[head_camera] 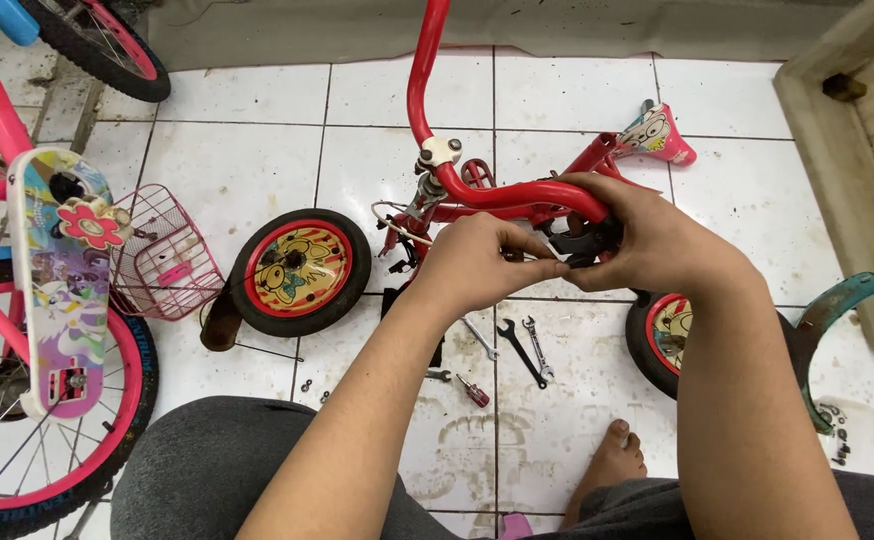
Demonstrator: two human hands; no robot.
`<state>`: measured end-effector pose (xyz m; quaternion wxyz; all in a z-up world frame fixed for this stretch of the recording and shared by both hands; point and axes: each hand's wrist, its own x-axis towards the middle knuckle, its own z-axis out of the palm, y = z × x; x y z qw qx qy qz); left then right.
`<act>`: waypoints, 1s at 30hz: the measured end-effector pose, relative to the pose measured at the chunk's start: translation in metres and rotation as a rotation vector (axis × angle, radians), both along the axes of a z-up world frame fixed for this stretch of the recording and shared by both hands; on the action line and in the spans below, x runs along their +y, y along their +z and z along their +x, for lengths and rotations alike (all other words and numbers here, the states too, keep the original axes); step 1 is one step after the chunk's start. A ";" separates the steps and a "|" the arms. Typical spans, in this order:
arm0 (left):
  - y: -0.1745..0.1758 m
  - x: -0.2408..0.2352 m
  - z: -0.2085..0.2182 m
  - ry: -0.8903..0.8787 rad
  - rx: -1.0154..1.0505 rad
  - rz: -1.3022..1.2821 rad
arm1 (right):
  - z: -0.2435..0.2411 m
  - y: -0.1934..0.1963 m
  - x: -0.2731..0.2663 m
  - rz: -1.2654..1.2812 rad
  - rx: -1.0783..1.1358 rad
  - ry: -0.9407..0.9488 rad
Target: The person cleans the handlebars of a red children's bicycle with a black cloth. They then sit on the floor and use a wrench to tighten bolts on the handlebar stem and brake assembly. The person also handles small nuts and washers on the floor.
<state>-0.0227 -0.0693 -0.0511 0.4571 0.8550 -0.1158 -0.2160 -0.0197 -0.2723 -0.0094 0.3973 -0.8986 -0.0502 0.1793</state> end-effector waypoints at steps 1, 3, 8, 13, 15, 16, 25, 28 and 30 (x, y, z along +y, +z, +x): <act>0.000 0.002 0.001 0.000 0.000 0.000 | 0.001 -0.001 0.000 0.000 0.000 0.000; -0.001 0.006 0.002 -0.001 -0.032 -0.044 | 0.001 -0.003 -0.001 -0.002 0.004 0.000; 0.006 0.014 0.007 -0.005 -0.064 -0.114 | 0.002 -0.008 -0.005 -0.005 0.006 -0.002; 0.003 0.017 0.009 0.000 -0.076 -0.248 | 0.002 -0.007 -0.004 -0.003 0.002 -0.002; -0.006 0.015 0.010 0.002 -0.141 -0.289 | 0.003 -0.007 -0.004 0.000 -0.001 -0.001; -0.008 0.014 0.009 0.003 -0.139 -0.289 | 0.002 -0.007 -0.004 0.000 0.001 -0.001; 0.005 0.003 0.005 0.089 -0.302 -0.208 | -0.001 0.006 0.007 -0.132 -0.004 -0.005; 0.005 0.002 0.008 0.094 -0.264 -0.206 | 0.000 0.008 0.010 -0.170 0.003 -0.028; 0.004 0.002 0.010 0.081 -0.232 -0.217 | -0.001 0.006 0.010 -0.173 -0.007 -0.041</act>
